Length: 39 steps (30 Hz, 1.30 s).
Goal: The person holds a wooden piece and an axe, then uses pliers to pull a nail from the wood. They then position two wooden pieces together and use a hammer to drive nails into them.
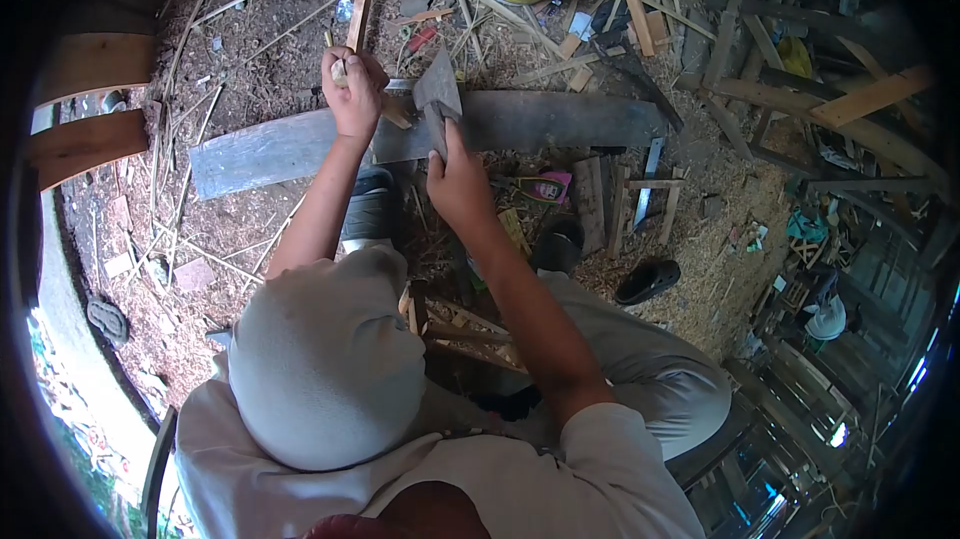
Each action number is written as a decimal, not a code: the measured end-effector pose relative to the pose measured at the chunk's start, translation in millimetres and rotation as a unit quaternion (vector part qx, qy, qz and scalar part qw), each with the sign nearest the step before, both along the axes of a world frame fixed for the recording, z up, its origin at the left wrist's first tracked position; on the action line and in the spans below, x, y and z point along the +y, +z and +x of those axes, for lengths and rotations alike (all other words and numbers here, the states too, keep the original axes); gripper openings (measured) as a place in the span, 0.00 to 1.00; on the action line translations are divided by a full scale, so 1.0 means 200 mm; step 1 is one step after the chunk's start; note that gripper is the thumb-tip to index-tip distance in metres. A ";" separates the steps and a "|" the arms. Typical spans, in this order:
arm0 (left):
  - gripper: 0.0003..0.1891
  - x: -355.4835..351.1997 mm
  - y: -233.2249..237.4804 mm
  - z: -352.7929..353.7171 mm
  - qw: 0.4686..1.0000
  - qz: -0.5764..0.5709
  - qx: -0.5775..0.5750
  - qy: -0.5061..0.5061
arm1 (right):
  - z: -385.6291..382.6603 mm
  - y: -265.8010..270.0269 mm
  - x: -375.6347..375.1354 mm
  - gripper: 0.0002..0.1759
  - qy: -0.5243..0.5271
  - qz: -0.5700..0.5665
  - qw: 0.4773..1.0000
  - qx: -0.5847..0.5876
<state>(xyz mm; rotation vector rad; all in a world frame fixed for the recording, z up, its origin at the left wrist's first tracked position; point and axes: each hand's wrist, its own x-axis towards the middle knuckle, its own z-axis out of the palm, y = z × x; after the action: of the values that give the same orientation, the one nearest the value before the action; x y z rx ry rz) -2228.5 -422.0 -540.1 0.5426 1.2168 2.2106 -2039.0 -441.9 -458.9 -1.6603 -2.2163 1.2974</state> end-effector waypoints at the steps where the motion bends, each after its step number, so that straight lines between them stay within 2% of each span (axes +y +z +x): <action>1: 0.04 0.01 -0.01 -0.01 1.000 -0.006 0.004 0.007 | 0.01 -0.01 -0.02 0.31 0.003 0.001 1.000 0.004; 2: 0.05 0.01 -0.01 -0.02 1.000 -0.011 0.007 0.013 | 0.02 -0.03 -0.05 0.31 0.005 0.001 1.000 0.003; 4: 0.05 0.04 -0.03 -0.05 0.999 -0.029 -0.002 0.018 | 0.03 -0.09 -0.08 0.30 0.025 0.076 0.995 0.052; 7: 0.05 0.13 -0.10 -0.14 0.997 -0.058 -0.042 0.023 | 0.04 -0.13 -0.09 0.30 0.004 0.040 0.997 0.069; 9: 0.06 0.18 -0.14 -0.17 0.994 -0.070 -0.077 0.026 | 0.03 -0.15 -0.08 0.30 0.003 0.056 0.996 0.072; 14: 0.08 0.30 -0.20 -0.18 0.983 -0.179 -0.030 0.002 | 0.02 -0.17 -0.04 0.30 0.012 0.070 0.995 0.063; 16: 0.11 0.33 -0.24 -0.19 0.977 -0.214 -0.007 -0.008 | 0.02 -0.19 -0.04 0.30 0.028 0.118 0.990 0.073; 20: 0.11 0.34 -0.27 -0.20 0.977 -0.211 -0.034 -0.020 | 0.03 -0.19 -0.02 0.28 0.043 0.069 0.996 0.022; 22: 0.11 0.36 -0.29 -0.22 0.975 -0.223 -0.020 -0.017 | 0.01 -0.18 -0.03 0.28 0.012 0.093 0.993 0.067; 26: 0.12 0.33 -0.23 -0.19 0.973 -0.227 -0.025 -0.019 | 0.01 -0.15 -0.02 0.27 0.021 0.143 0.988 0.061; 28: 0.13 0.35 -0.25 -0.19 0.975 -0.217 -0.019 -0.041 | -0.01 -0.11 0.03 0.28 0.059 0.042 0.997 -0.025; 29: 0.13 0.38 -0.26 -0.21 0.976 -0.213 -0.017 -0.040 | -0.03 -0.10 0.04 0.28 0.059 0.046 0.997 -0.023; 31: 0.10 0.36 -0.27 -0.20 0.970 -0.234 0.042 -0.053 | -0.04 -0.07 0.01 0.28 0.018 0.126 0.990 0.053; 32: 0.10 0.35 -0.27 -0.20 0.970 -0.238 0.034 -0.042 | -0.03 -0.05 0.01 0.28 0.018 0.122 0.991 0.050; 34: 0.10 0.34 -0.24 -0.18 0.972 -0.231 0.026 -0.036 | -0.04 -0.03 0.03 0.29 0.059 0.024 0.997 -0.044; 38: 0.09 0.35 -0.21 -0.18 0.976 -0.209 0.034 -0.060 | -0.03 -0.07 0.03 0.30 0.051 0.037 0.998 -0.024; 39: 0.09 0.34 -0.21 -0.17 0.974 -0.213 0.023 -0.068 | -0.04 -0.08 0.02 0.30 0.037 0.072 0.997 0.003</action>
<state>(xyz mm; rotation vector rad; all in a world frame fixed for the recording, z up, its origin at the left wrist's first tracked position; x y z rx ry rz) -2263.1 -354.3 -582.7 0.4846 1.5728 1.7593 -2046.7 -438.6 -474.8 -1.5366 -2.3274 1.1248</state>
